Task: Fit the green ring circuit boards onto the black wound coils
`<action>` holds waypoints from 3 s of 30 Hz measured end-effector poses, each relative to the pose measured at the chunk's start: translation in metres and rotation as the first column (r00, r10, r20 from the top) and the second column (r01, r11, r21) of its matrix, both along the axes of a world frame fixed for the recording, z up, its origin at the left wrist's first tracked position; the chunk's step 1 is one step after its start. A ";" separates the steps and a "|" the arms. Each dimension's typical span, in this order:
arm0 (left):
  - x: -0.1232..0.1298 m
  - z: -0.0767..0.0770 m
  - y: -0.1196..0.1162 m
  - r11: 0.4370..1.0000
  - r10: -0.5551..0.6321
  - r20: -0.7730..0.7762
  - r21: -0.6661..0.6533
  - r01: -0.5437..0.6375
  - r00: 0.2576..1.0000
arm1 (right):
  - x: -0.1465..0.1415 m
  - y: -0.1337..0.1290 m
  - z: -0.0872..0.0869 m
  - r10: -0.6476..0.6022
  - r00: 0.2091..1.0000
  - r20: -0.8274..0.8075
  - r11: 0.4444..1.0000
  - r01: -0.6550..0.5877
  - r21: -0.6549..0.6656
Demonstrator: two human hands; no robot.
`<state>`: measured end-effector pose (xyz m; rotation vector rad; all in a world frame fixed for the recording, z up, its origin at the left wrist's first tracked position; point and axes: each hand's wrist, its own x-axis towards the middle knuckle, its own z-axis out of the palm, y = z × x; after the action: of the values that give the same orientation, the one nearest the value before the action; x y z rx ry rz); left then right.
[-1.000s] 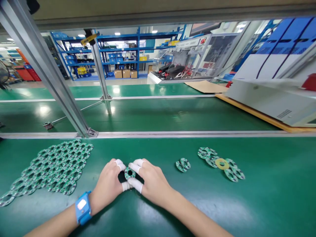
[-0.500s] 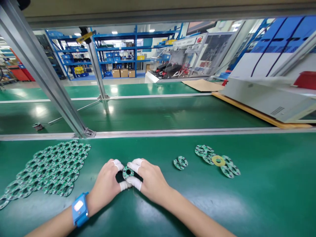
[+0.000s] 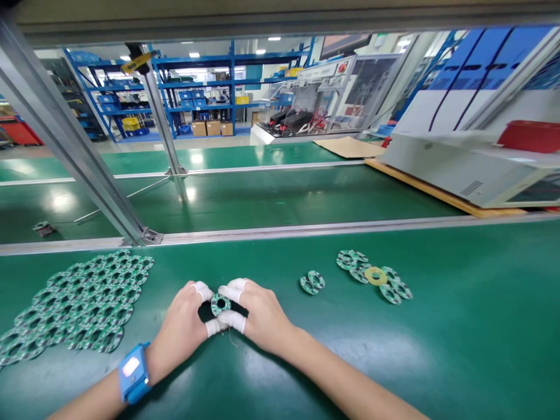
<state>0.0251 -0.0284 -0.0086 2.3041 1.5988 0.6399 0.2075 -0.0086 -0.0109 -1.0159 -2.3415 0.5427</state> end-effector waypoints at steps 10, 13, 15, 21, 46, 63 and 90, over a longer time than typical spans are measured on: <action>-0.002 -0.004 0.001 1.000 -0.009 0.028 0.021 0.008 1.000 | -0.002 0.000 0.003 -0.004 1.000 0.001 1.000 0.004 -0.002; -0.001 -0.003 0.000 1.000 -0.012 0.029 0.028 0.011 0.999 | -0.003 -0.003 0.012 -0.015 0.992 0.125 1.000 0.012 0.024; -0.001 -0.002 -0.001 0.999 -0.013 0.029 0.030 0.012 0.999 | -0.003 -0.005 0.015 -0.030 0.984 0.177 0.999 0.023 0.041; -0.001 -0.004 -0.003 0.999 -0.008 0.020 0.039 0.007 1.000 | -0.005 -0.006 0.011 -0.053 0.973 0.224 0.996 0.034 0.087; -0.005 0.008 -0.005 0.999 -0.051 0.059 0.013 0.050 0.997 | 0.003 0.008 0.022 -0.005 0.976 -0.219 0.857 -0.108 -0.503; -0.004 -0.007 -0.020 0.775 -0.276 -0.412 0.439 0.455 0.868 | -0.008 -0.007 0.014 -0.083 0.974 -0.210 0.933 0.002 -0.359; 0.010 0.011 0.016 0.988 -0.051 0.197 -0.136 0.079 0.979 | -0.012 0.006 0.028 -0.280 0.931 -0.235 0.947 0.227 -0.228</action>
<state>0.0348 -0.0123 0.0024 2.1110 1.4263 0.6867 0.1957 -0.0026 0.0176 -1.2336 -1.9135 0.7670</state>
